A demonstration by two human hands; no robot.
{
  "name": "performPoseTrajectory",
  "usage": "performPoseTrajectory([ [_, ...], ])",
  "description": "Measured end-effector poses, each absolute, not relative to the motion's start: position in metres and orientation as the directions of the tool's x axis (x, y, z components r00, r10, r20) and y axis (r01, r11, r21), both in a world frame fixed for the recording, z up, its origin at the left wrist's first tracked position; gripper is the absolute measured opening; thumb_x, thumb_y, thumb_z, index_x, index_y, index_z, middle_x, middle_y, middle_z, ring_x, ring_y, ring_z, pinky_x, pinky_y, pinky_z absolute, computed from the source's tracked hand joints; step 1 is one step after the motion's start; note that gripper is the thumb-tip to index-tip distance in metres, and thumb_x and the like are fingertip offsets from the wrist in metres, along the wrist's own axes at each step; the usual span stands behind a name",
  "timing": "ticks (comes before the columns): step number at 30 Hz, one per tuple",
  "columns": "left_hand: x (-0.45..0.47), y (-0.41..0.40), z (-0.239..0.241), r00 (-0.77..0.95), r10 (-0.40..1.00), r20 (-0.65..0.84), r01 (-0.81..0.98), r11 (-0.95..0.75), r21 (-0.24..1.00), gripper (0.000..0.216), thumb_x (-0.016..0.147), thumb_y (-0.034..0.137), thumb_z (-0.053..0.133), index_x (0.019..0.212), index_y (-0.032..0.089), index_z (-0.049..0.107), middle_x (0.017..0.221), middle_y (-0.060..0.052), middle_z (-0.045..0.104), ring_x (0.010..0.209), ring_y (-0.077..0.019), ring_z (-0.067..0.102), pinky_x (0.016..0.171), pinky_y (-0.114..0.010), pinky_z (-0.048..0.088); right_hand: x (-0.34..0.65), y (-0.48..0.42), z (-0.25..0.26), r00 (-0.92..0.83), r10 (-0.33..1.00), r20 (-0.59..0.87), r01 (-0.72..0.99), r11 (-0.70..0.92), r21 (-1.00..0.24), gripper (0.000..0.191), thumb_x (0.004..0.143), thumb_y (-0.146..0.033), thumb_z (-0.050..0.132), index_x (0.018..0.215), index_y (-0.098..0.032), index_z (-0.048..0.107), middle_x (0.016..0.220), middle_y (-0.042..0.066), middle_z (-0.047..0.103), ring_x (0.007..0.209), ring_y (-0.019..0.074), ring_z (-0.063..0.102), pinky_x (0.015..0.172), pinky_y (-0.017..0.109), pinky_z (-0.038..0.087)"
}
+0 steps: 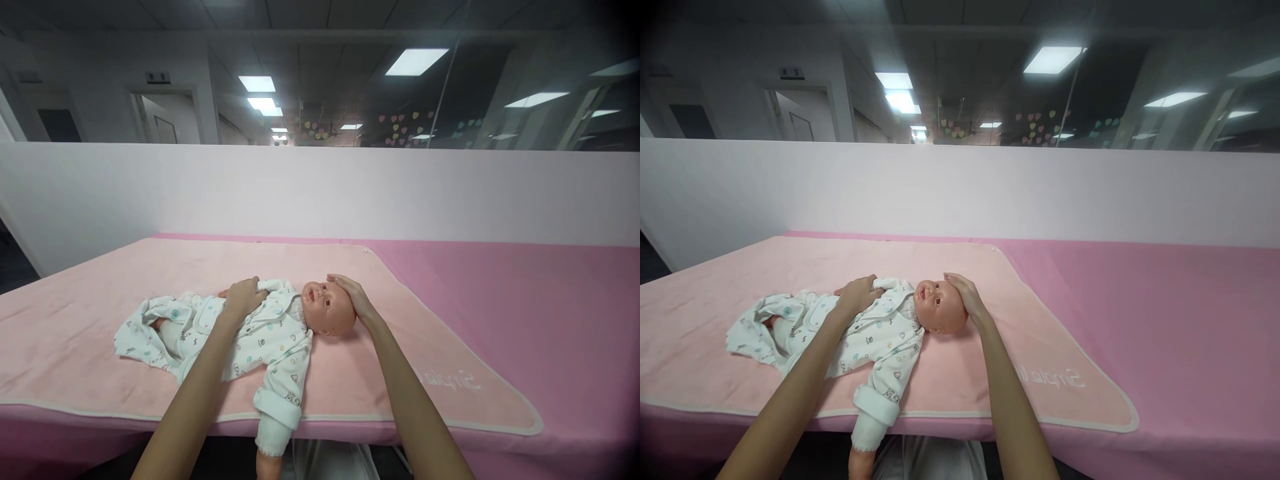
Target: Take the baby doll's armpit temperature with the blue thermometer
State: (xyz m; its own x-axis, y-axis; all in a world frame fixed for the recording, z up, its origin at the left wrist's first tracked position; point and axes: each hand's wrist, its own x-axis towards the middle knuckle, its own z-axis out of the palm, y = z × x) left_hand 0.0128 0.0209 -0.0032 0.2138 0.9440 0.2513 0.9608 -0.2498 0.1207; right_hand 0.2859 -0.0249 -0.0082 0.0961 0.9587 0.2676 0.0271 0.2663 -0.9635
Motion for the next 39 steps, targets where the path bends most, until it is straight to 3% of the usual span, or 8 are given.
performPoseTrajectory([
  [3,0.013,0.020,-0.003,0.210,0.946,0.248,0.962,-0.245,0.120,0.027,0.077,0.036,0.040,0.088,0.015,0.053,0.082,-0.011,0.063,0.080,-0.0265,0.058,0.067,-0.033,0.039,0.285,-0.026,-0.008,0.064,0.969,0.238,0.010,0.238,-0.971,0.033,0.068,-0.044,0.058,0.085,-0.018,0.068,0.101,0.005,0.065,0.099,0.0227,0.056,0.090,0.035,0.041],
  [9,0.013,0.021,-0.003,0.213,0.946,0.246,0.960,-0.249,0.128,0.027,0.076,0.037,0.039,0.086,0.016,0.053,0.081,-0.011,0.063,0.079,-0.0271,0.058,0.066,-0.033,0.040,0.281,-0.031,-0.002,0.191,0.941,0.278,0.033,0.277,-0.960,0.037,0.067,-0.036,0.061,0.103,-0.026,0.062,0.122,0.000,0.054,0.115,0.0189,0.045,0.099,0.033,0.033],
  [15,0.013,0.020,-0.003,0.207,0.946,0.248,0.961,-0.244,0.128,0.028,0.076,0.036,0.039,0.087,0.016,0.054,0.082,-0.011,0.063,0.080,-0.0269,0.058,0.066,-0.032,0.039,0.277,-0.037,0.002,0.089,0.963,0.255,0.033,0.253,-0.967,0.026,0.071,-0.037,0.055,0.086,-0.020,0.066,0.098,0.004,0.065,0.105,0.0218,0.052,0.095,0.035,0.038],
  [22,0.014,0.019,-0.002,0.205,0.950,0.237,0.965,-0.236,0.110,0.028,0.076,0.036,0.039,0.090,0.015,0.054,0.086,-0.012,0.063,0.082,-0.0272,0.058,0.068,-0.033,0.039,0.272,-0.043,0.005,0.215,0.939,0.268,0.033,0.268,-0.963,0.042,0.070,-0.038,0.058,0.110,-0.027,0.056,0.112,0.002,0.059,0.114,0.0191,0.045,0.097,0.034,0.035],
  [28,0.013,0.021,-0.004,0.196,0.949,0.246,0.967,-0.228,0.111,0.030,0.077,0.038,0.039,0.091,0.016,0.054,0.086,-0.011,0.064,0.082,-0.0266,0.059,0.068,-0.032,0.039,0.277,-0.039,0.002,0.076,0.969,0.237,0.010,0.237,-0.971,0.030,0.068,-0.043,0.058,0.079,-0.016,0.067,0.089,0.006,0.067,0.090,0.0221,0.057,0.086,0.034,0.042],
  [36,0.013,0.023,-0.008,0.191,0.949,0.250,0.968,-0.224,0.111,0.030,0.078,0.039,0.039,0.090,0.017,0.054,0.089,-0.011,0.064,0.085,-0.0267,0.059,0.069,-0.031,0.038,0.280,-0.037,-0.001,0.100,0.963,0.252,-0.010,0.254,-0.967,0.028,0.068,-0.043,0.058,0.077,-0.017,0.066,0.090,0.005,0.067,0.089,0.0202,0.058,0.083,0.031,0.044],
  [39,0.013,0.021,-0.007,0.199,0.945,0.260,0.963,-0.238,0.127,0.030,0.077,0.039,0.039,0.090,0.017,0.055,0.089,-0.011,0.064,0.085,-0.0272,0.058,0.068,-0.031,0.038,0.281,-0.035,-0.004,0.133,0.954,0.269,-0.003,0.271,-0.962,0.030,0.068,-0.042,0.059,0.086,-0.019,0.065,0.097,0.004,0.065,0.095,0.0204,0.057,0.085,0.031,0.044],
])
